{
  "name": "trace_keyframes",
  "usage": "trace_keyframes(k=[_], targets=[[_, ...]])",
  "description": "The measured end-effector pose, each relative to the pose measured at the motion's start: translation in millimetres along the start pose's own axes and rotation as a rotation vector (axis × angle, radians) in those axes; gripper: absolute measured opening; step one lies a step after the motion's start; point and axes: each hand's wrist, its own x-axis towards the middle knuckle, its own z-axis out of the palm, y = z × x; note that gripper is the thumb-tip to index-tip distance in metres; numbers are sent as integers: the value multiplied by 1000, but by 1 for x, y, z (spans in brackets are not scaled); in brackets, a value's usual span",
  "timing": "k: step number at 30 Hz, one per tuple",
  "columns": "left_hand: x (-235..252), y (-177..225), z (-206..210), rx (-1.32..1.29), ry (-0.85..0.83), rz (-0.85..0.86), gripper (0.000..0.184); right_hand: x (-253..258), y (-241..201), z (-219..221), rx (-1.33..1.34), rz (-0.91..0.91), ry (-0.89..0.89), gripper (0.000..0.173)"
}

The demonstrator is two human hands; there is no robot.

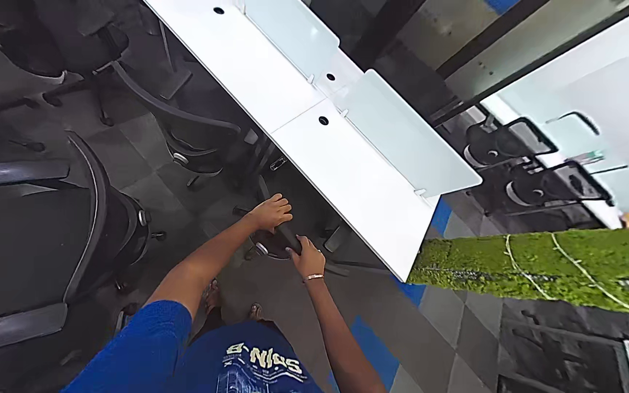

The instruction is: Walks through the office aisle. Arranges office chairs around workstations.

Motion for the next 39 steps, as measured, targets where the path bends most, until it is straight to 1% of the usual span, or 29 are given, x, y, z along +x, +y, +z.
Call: trace_keyframes(k=[5, 9, 12, 13, 14, 16, 18, 19, 20, 21, 22, 23, 24, 25, 26, 27, 29, 30, 31, 33, 34, 35, 37, 38, 39], targets=[[35, -37, -3, -2, -13, -122, 63, 56, -5, -28, -90, 13, -12, 61], [72, -53, 1, -80, 12, -295, 67, 97, 3, -44, -110, 43, 46, 59], [99, -67, 5, -125, 60, -419, 51, 129, 9, -54, -90, 32, 87, 59], [107, -78, 6, -134, 78, -448, 42, 140, 11, -56, -69, 2, 104, 60], [113, -93, 6, -130, 83, -466, 37, 152, 10, -55, -44, -42, 124, 61], [117, -119, 6, -106, 92, -467, 35, 169, 4, -53, -24, -104, 150, 63], [116, -140, 0, -103, 147, -533, 35, 184, -15, -53, -3, -161, 221, 70], [114, -141, -3, -120, 165, -583, 35, 187, -21, -52, 27, -200, 273, 72], [109, -140, -5, -135, 184, -620, 39, 190, -25, -51, 86, -264, 331, 72], [101, -139, -3, -131, 217, -625, 50, 191, -25, -48, 170, -340, 392, 67], [89, -133, 3, -133, 270, -610, 68, 191, -23, -44, 260, -403, 446, 61], [74, -128, 9, -139, 328, -603, 81, 191, -20, -43, 361, -466, 496, 54], [52, -120, 13, -164, 387, -627, 85, 191, -23, -44, 469, -516, 526, 50], [25, -108, 19, -205, 469, -688, 79, 191, -31, -47, 564, -552, 546, 46], [-8, -92, 24, -256, 559, -784, 70, 191, -41, -49, 638, -602, 561, 44], [-44, -74, 29, -293, 626, -918, 61, 193, -57, -49, 678, -681, 569, 45], [-123, -31, 26, -315, 734, -1237, 49, 202, -107, -44, 686, -949, 547, 45], [-161, -8, 19, -275, 801, -1389, 47, 204, -140, -41, 670, -1098, 511, 44], [-194, 12, 12, -168, 874, -1530, 43, 206, -178, -36, 656, -1231, 442, 44], [-251, 42, -3, 115, 968, -1749, 43, 200, -257, -21, 610, -1461, 276, 44], [-277, 52, -10, 193, 953, -1842, 50, 193, -295, -11, 572, -1551, 201, 45], [-300, 58, -18, 167, 894, -1950, 62, 183, -333, -2, 523, -1631, 135, 45], [-344, 55, -28, -59, 724, -2164, 85, 166, -409, 19, 440, -1779, 40, 43], [-362, 50, -27, -207, 630, -2246, 90, 158, -442, 31, 401, -1843, 4, 42], [-377, 43, -24, -316, 547, -2298, 86, 151, -474, 43, 343, -1895, -42, 42]])
